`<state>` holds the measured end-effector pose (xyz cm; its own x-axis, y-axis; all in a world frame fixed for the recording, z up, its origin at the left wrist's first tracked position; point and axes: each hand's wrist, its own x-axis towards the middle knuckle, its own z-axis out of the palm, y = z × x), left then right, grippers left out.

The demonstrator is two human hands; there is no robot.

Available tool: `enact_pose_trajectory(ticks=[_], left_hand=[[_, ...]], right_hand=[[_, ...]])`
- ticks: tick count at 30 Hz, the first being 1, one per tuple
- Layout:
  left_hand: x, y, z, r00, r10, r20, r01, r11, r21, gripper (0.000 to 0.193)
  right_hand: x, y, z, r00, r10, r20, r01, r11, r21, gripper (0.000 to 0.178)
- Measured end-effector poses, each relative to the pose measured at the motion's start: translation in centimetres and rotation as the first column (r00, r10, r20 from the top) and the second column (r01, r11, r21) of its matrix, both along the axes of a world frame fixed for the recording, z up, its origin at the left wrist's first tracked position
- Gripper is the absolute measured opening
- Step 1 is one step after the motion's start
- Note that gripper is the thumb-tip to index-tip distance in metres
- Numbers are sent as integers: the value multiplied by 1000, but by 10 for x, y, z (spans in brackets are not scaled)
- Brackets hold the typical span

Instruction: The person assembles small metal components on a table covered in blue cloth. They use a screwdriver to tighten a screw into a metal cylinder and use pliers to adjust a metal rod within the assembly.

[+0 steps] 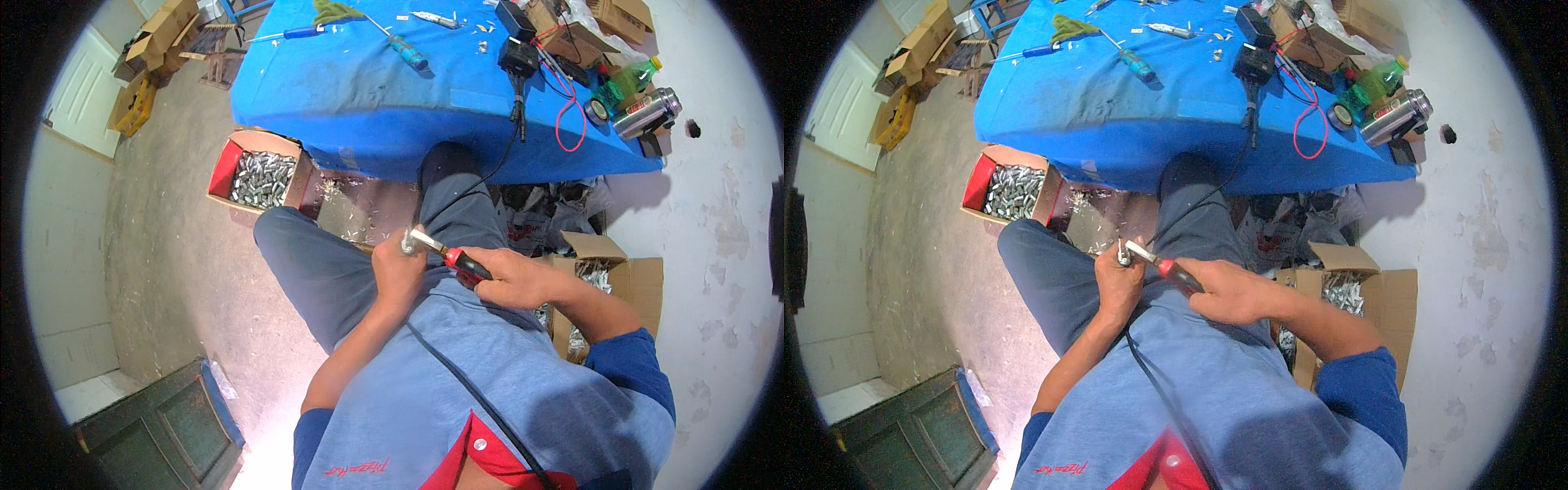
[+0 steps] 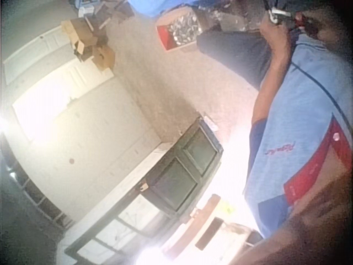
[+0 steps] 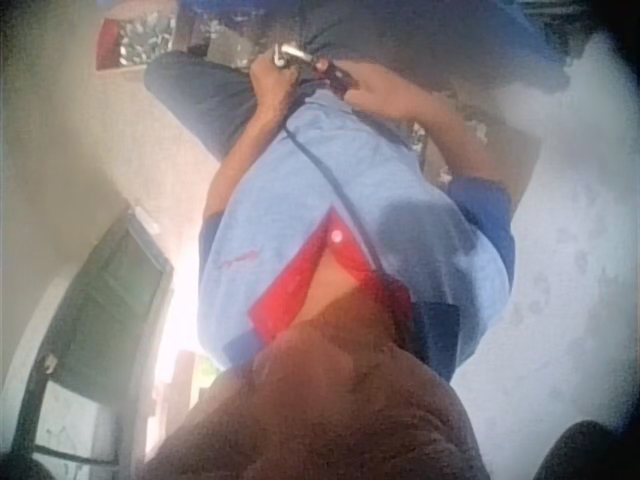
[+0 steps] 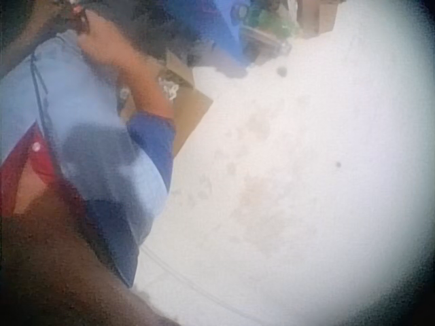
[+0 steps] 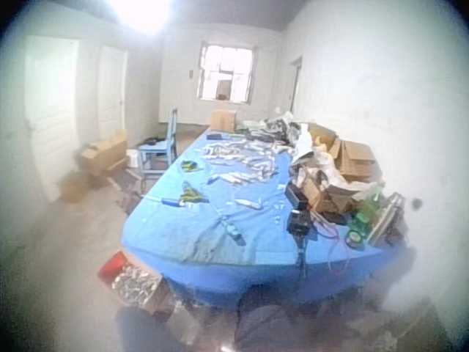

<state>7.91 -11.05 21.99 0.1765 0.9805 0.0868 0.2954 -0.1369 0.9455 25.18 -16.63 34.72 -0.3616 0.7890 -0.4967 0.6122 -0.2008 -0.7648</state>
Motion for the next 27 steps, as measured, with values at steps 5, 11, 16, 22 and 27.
enact_pose_trajectory(ticks=[5,11,16,22,27], left_hand=[[0,1,-3,999,46,-5,-46,997,-70,31],[0,3,-5,995,45,-93,-43,999,29,33],[1,2,-1,994,39,-103,-37,999,31,33],[1,3,-7,1000,-4,-15,3,1000,-15,33],[-3,8,-7,957,-261,127,286,923,-258,26]], right_hand=[[-13,-6,2,996,-28,80,24,998,51,46],[-17,-11,-7,983,-54,177,22,983,182,46],[-19,-8,1,968,-20,250,-24,985,168,40],[-17,-12,-18,983,-72,167,21,956,291,43],[3,-3,-29,998,-6,59,-14,944,331,49]])
